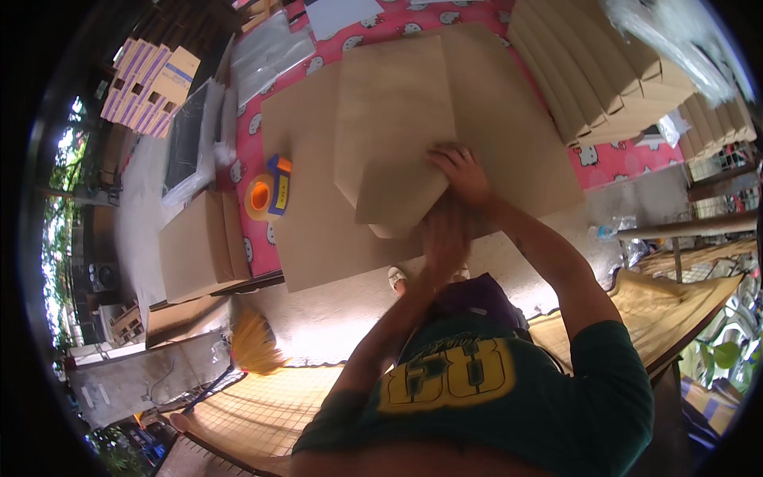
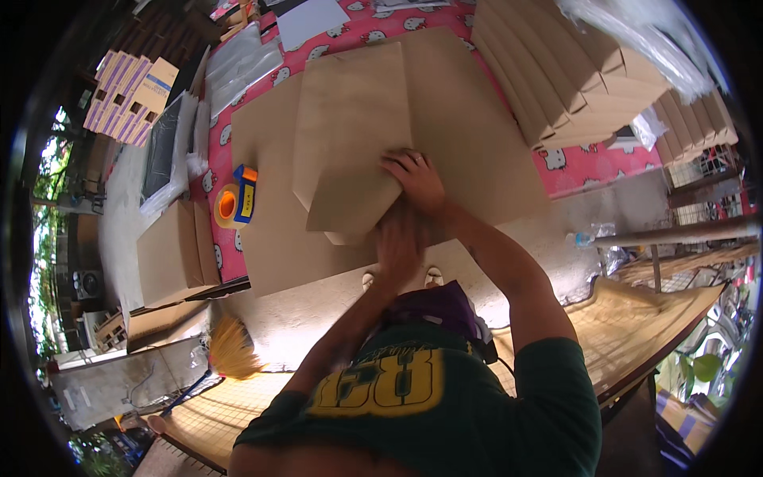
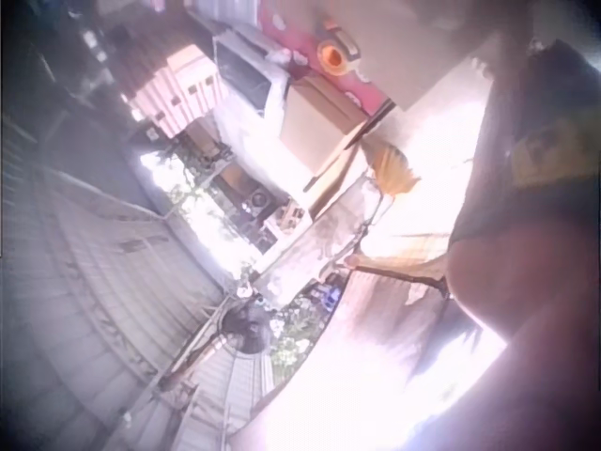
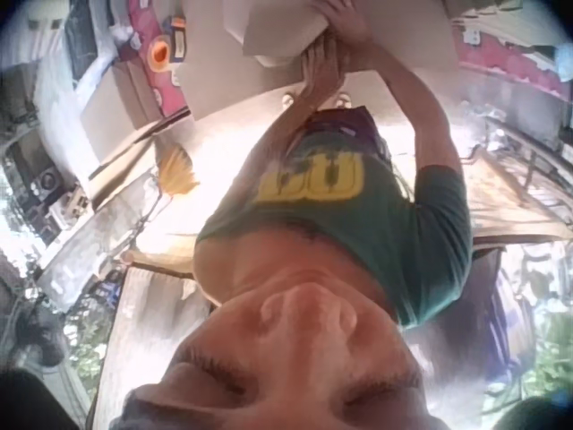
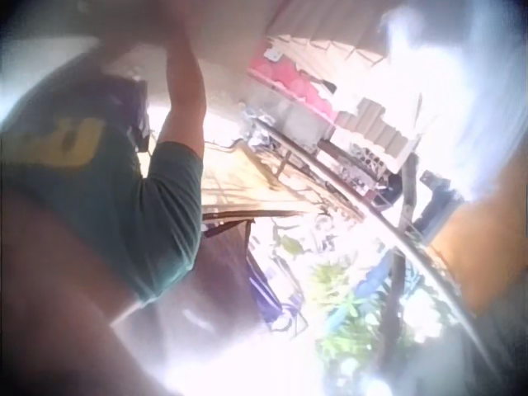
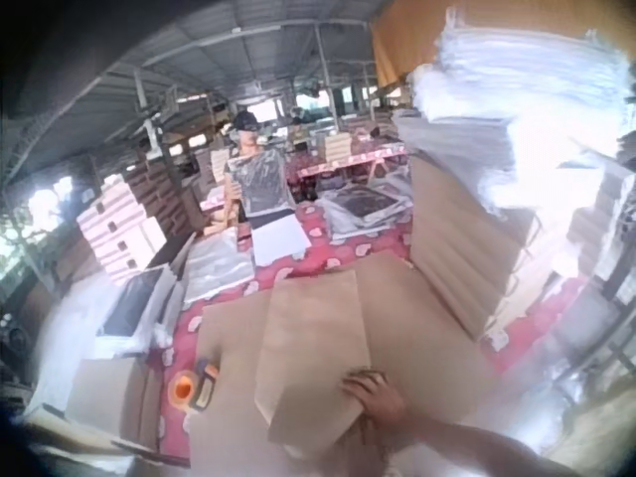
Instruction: The person folds brown paper bags by hand and secures them with tape using a dispenser, then places a large plastic-wrapped object into one of the prepared bags and tapes it shut.
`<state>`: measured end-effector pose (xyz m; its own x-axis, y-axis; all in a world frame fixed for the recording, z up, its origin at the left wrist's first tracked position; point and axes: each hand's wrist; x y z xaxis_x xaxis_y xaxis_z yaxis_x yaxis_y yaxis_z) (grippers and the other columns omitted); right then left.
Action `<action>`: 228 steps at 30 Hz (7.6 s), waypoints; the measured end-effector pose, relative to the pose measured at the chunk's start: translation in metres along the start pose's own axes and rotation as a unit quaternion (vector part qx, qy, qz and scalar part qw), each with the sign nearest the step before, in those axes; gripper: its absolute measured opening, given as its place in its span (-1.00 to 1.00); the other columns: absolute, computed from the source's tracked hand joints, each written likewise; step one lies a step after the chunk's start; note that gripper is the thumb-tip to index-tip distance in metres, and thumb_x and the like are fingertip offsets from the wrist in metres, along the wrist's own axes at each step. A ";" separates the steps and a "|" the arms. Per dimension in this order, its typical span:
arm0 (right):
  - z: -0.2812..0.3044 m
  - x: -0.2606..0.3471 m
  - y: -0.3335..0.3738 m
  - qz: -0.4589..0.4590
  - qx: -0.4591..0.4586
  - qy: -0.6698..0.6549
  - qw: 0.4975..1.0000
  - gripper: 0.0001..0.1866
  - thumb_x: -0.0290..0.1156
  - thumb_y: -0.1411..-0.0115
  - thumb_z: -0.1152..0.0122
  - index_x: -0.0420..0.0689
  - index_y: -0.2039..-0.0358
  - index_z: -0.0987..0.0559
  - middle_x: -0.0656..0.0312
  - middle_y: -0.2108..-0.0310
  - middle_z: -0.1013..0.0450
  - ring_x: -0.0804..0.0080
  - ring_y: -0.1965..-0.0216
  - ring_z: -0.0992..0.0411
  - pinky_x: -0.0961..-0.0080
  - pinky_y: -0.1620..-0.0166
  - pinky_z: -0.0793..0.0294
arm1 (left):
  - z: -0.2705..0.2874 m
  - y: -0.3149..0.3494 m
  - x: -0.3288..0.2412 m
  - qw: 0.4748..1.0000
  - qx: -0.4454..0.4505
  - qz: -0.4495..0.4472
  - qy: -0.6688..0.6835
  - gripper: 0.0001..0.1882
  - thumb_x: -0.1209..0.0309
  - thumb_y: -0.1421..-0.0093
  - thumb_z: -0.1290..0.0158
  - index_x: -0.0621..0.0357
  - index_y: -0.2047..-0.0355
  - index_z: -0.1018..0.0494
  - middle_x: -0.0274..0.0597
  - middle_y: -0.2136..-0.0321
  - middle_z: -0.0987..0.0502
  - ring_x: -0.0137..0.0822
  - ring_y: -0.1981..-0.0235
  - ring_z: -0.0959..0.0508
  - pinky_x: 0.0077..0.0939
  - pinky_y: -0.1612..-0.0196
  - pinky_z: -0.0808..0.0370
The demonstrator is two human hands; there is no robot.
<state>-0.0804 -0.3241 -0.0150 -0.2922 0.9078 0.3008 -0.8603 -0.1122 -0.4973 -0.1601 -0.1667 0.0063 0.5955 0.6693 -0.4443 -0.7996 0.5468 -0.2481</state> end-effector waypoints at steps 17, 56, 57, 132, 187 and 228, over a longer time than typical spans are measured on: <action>-0.036 0.131 0.066 -0.299 0.094 0.106 0.944 -0.12 0.03 -0.19 -0.13 -0.12 -0.39 -0.07 -0.01 -0.38 -0.05 0.10 -0.44 0.08 -0.13 -0.41 0.22 | 0.027 -0.051 0.041 0.972 0.158 0.025 0.174 -0.39 0.12 -0.45 0.28 0.45 -0.25 -0.16 0.41 -0.24 -0.21 0.29 -0.28 -0.20 -0.11 -0.32 -0.14; 0.026 0.164 0.040 -0.478 0.039 -0.676 0.560 -0.58 -0.06 -0.37 -0.05 -0.22 0.13 -0.53 0.13 0.29 -0.56 0.27 0.26 -0.60 0.29 0.16 -0.62 | 0.034 -0.009 0.138 0.924 0.254 -0.260 0.115 -0.56 0.29 -0.32 0.06 0.19 -0.16 -0.30 0.06 -0.12 -0.37 0.02 -0.17 -0.34 -0.11 -0.22 -0.26; 0.025 0.167 0.056 -0.461 0.068 -0.687 0.558 -0.59 -0.09 -0.38 -0.03 -0.25 0.16 -0.55 0.13 0.33 -0.57 0.27 0.29 -0.61 0.30 0.17 -0.63 | 0.044 0.001 0.135 0.916 0.264 -0.274 0.127 -0.61 0.30 -0.31 0.03 0.17 -0.11 -0.35 0.02 -0.06 -0.42 -0.01 -0.11 -0.40 -0.14 -0.16 -0.33; -0.004 0.078 -0.075 0.018 0.189 0.103 0.976 -0.31 -0.11 -0.40 0.17 -0.28 -0.39 -0.04 0.02 -0.41 -0.02 0.21 -0.45 0.06 0.06 -0.43 0.08 | 0.101 -0.139 0.208 0.941 0.116 -0.310 -0.067 -0.23 0.03 -0.36 0.16 0.52 -0.30 -0.06 0.30 -0.34 -0.06 0.13 -0.41 0.00 0.00 -0.41 0.05; 0.006 0.012 0.014 -0.259 0.013 0.034 0.965 0.04 0.34 0.05 -0.28 0.01 -0.32 -0.17 0.10 -0.21 -0.24 0.14 -0.29 -0.17 0.00 -0.28 -0.08 | 0.094 -0.083 0.139 0.859 0.318 -0.355 -0.186 -0.01 0.27 0.02 -0.17 0.25 -0.38 0.03 0.14 -0.01 -0.41 0.10 0.31 -0.58 -0.11 0.21 -0.59; 0.007 0.027 0.027 0.016 0.173 -0.104 0.979 -0.51 -0.41 -0.16 -0.07 -0.10 -0.15 -0.43 0.11 -0.21 -0.30 0.12 -0.16 -0.35 0.26 -0.23 -0.36 | 0.085 -0.070 0.200 0.878 0.170 -0.393 -0.214 -0.48 0.39 -0.13 -0.11 0.28 -0.11 -0.37 0.14 -0.12 -0.43 -0.07 -0.05 -0.53 -0.27 -0.08 -0.52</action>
<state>-0.1145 -0.3052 -0.0144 -0.3700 0.8036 0.4662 -0.9285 -0.3028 -0.2149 0.0213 -0.0282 0.0078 0.9856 0.1067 0.1309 -0.1038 0.9942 -0.0294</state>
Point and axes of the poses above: each hand's wrist, its own y-axis away from the middle knuckle, its own z-axis out of the back of the hand, x = y × z
